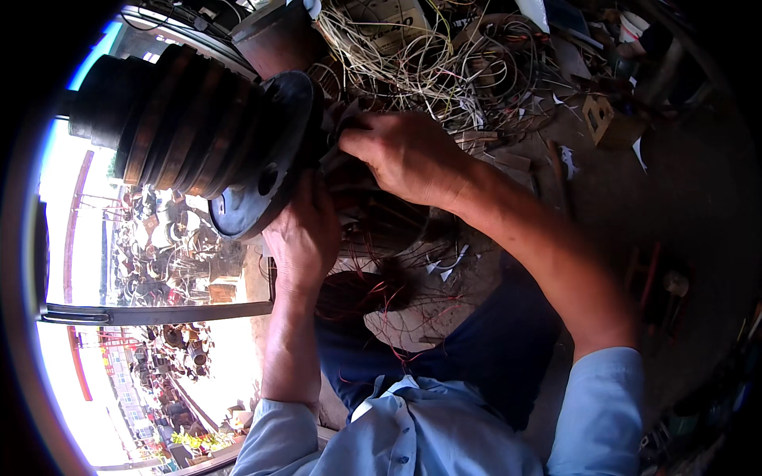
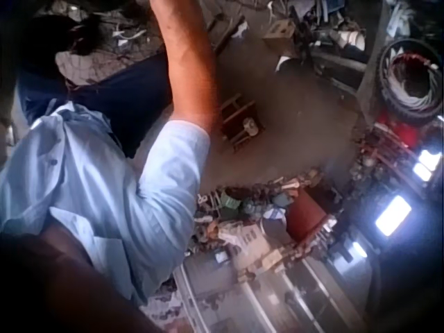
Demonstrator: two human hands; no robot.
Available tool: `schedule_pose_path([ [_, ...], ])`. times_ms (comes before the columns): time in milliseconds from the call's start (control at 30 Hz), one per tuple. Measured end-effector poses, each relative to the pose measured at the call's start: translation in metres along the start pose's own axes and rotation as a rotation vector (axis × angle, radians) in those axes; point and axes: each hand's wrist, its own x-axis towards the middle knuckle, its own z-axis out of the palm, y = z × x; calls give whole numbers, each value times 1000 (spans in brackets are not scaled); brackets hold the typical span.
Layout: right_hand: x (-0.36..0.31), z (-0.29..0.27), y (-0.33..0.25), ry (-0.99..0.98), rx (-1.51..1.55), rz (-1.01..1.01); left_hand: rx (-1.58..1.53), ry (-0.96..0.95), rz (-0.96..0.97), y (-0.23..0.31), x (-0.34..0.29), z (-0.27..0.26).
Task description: The person rewinds a motor stator by hand, inserting coils of copper wire into slots and pressing white insulation paper strips over them to secure the wiring.
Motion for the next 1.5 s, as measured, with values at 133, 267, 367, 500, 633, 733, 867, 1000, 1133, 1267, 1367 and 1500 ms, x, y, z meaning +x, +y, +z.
schedule_pose_path([
  [133, -3, 2, -2, -12, -56, -44, 9, 29, 59, -3, -3, 2],
  [267, -2, 1, -11, -29, -143, -60, -59, -43, 33, -8, -4, 0],
  [367, 0, -1, -6, 12, -96, -57, -68, -127, 30, -10, -2, -5],
  [500, -1, -4, -1, -78, -173, -57, -52, -123, 36, -7, -12, -5],
  [633, -2, 1, 1, -62, -172, -89, -10, -62, 129, -4, -14, -5],
  [733, -5, 8, 2, -4, -129, -96, 28, -64, 177, -3, -13, -4],
  [867, -14, 15, 3, 45, -99, -98, -42, -121, 165, 0, -12, -4],
  [1000, -18, 15, 5, 36, -91, -18, -141, -211, 121, -6, -6, -1],
  [1133, -15, 7, -1, -113, -159, 146, -219, -51, 156, -11, -8, -6],
  [1267, -4, -21, -8, -179, 48, 414, -234, 108, 204, -13, -37, -23],
  [1367, 24, -37, 8, -141, 120, 462, -434, 251, 228, -23, -70, -44],
  [1500, 97, -14, 29, -81, 269, 632, -725, 579, -224, -63, -54, -44],
])
